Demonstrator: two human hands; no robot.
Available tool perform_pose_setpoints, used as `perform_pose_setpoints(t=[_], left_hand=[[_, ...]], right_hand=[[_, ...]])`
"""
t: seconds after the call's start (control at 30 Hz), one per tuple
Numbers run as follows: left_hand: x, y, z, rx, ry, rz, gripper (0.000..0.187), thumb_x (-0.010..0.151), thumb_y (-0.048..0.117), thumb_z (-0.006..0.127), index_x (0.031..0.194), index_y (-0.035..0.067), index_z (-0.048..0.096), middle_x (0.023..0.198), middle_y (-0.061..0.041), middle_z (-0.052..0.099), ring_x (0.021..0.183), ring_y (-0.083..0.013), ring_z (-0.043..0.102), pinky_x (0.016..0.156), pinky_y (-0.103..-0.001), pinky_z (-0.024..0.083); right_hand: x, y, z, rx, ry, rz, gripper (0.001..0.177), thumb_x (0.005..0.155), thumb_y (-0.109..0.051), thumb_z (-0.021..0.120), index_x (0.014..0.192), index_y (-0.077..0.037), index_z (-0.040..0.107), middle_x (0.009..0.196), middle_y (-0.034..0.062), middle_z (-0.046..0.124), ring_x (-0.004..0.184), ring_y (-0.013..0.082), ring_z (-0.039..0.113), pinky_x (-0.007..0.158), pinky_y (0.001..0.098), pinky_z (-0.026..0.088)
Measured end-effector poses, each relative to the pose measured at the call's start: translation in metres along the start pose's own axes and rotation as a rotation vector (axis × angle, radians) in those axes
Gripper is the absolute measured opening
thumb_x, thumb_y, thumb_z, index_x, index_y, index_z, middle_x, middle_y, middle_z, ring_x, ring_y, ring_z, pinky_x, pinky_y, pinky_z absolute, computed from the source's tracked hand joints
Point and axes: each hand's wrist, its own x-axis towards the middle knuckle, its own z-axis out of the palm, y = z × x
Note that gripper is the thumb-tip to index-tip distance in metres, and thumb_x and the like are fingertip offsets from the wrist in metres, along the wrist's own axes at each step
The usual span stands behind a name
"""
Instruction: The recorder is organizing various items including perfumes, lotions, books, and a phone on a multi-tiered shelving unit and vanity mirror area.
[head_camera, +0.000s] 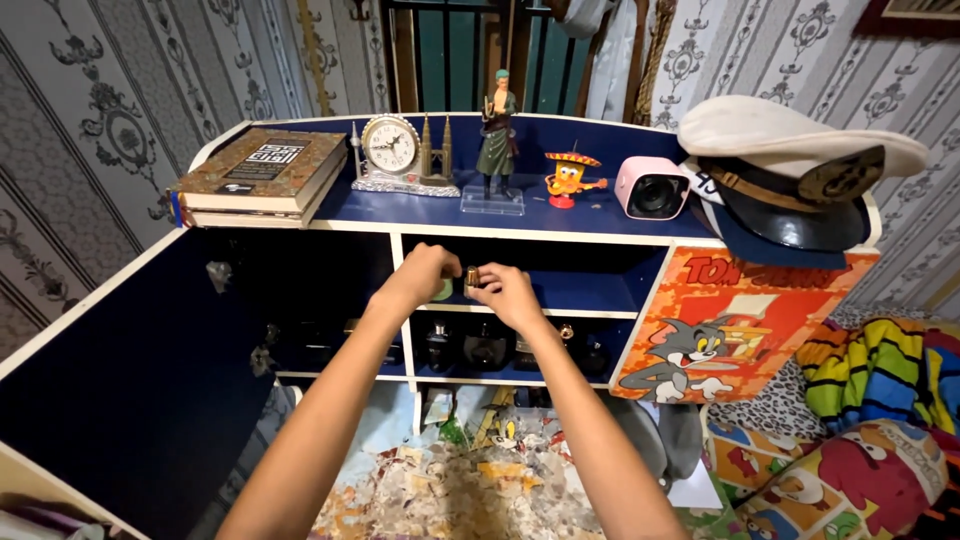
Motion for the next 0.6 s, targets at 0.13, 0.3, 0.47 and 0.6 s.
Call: perform_pose_setpoints(t=[0.13, 0.3, 0.47, 0.6], left_hand=[[-0.005, 0.004, -0.002, -0.015, 0.015, 0.011, 0.042, 0.064, -0.015, 0.064, 0.098, 0.004, 0.079, 0.095, -0.019, 0.077, 0.093, -0.0341, 0.076, 0.087, -0.038, 0.059], [-0.007, 0.006, -0.003, -0.023, 0.026, 0.006, 0.041, 0.064, -0.014, 0.065, 0.099, 0.004, 0.079, 0.095, -0.019, 0.077, 0.093, -0.0335, 0.076, 0.087, -0.038, 0.059], [-0.008, 0.01, -0.004, -0.014, 0.033, 0.017, 0.038, 0.065, -0.011, 0.068, 0.098, 0.003, 0.079, 0.094, -0.019, 0.077, 0.092, -0.0336, 0.076, 0.086, -0.038, 0.059], [-0.01, 0.009, -0.002, -0.009, 0.062, 0.031, 0.033, 0.069, -0.009, 0.068, 0.097, 0.004, 0.079, 0.092, -0.019, 0.076, 0.09, -0.0342, 0.075, 0.084, -0.039, 0.059]], right_hand=[[0.002, 0.009, 0.001, 0.001, 0.001, -0.039, 0.026, 0.083, -0.002, 0.08, 0.107, 0.003, 0.072, 0.096, 0.0059, 0.078, 0.08, 0.0045, 0.069, 0.072, 0.0212, 0.057], [-0.001, -0.011, 0.002, -0.029, -0.005, 0.024, 0.032, 0.079, -0.002, 0.082, 0.109, 0.003, 0.071, 0.096, 0.0053, 0.077, 0.074, 0.0047, 0.066, 0.067, 0.0229, 0.056], [0.006, 0.01, 0.005, -0.066, 0.02, 0.035, 0.032, 0.08, -0.004, 0.085, 0.109, 0.003, 0.073, 0.092, 0.0072, 0.077, 0.071, 0.0048, 0.066, 0.065, 0.0223, 0.056], [0.011, 0.03, 0.006, -0.005, 0.018, 0.017, 0.042, 0.079, -0.004, 0.084, 0.119, 0.004, 0.07, 0.095, 0.0086, 0.077, 0.072, 0.0043, 0.06, 0.066, 0.0224, 0.054]])
